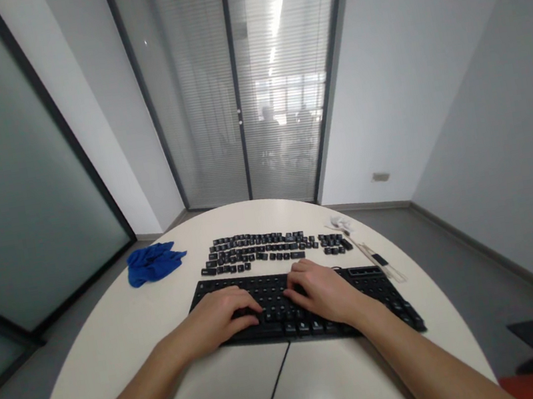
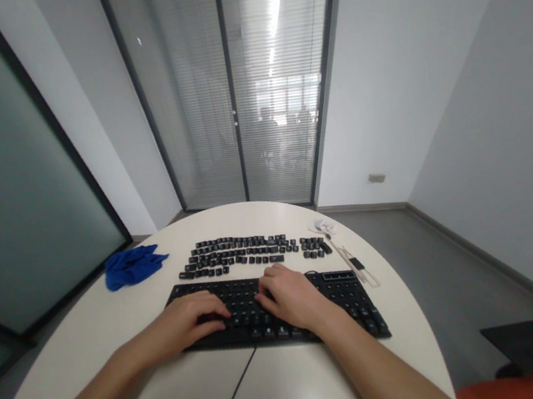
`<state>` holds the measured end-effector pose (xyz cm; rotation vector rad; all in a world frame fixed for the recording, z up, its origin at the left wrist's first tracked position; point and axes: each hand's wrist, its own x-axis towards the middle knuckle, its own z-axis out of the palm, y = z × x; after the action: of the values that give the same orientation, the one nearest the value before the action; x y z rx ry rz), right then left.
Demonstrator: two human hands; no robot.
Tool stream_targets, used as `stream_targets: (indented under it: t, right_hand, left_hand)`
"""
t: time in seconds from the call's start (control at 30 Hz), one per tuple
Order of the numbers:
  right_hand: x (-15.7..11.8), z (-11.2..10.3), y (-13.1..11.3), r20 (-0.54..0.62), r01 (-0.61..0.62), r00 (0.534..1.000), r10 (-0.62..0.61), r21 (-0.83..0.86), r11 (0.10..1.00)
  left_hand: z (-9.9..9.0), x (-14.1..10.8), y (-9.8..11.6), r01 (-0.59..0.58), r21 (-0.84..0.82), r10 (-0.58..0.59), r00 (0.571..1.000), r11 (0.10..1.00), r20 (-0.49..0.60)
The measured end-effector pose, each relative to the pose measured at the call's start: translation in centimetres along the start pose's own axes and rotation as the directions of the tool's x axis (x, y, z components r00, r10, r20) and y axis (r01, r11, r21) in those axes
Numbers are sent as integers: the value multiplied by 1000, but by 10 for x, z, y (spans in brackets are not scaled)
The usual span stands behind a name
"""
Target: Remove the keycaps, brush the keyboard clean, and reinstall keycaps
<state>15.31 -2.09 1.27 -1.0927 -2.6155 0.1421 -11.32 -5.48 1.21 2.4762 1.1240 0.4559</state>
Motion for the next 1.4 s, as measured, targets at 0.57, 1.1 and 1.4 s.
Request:
stream_targets:
  t: [0.57, 1.1, 1.4]
  right_hand:
    - [0, 0, 1, 2, 6, 1000, -6, 1, 1000]
    - [0, 0, 1, 5, 0, 1000, 0, 20, 1000]
    - [0, 0, 1, -2, 2, 1000, -2, 13, 1000]
  left_hand:
    - [-2, -1, 11, -77, 151, 78, 997, 986, -4]
    - [7, 4, -11, -9, -104, 5, 999, 995, -45]
    - [10, 5, -18, -47, -182, 41, 999, 982, -35]
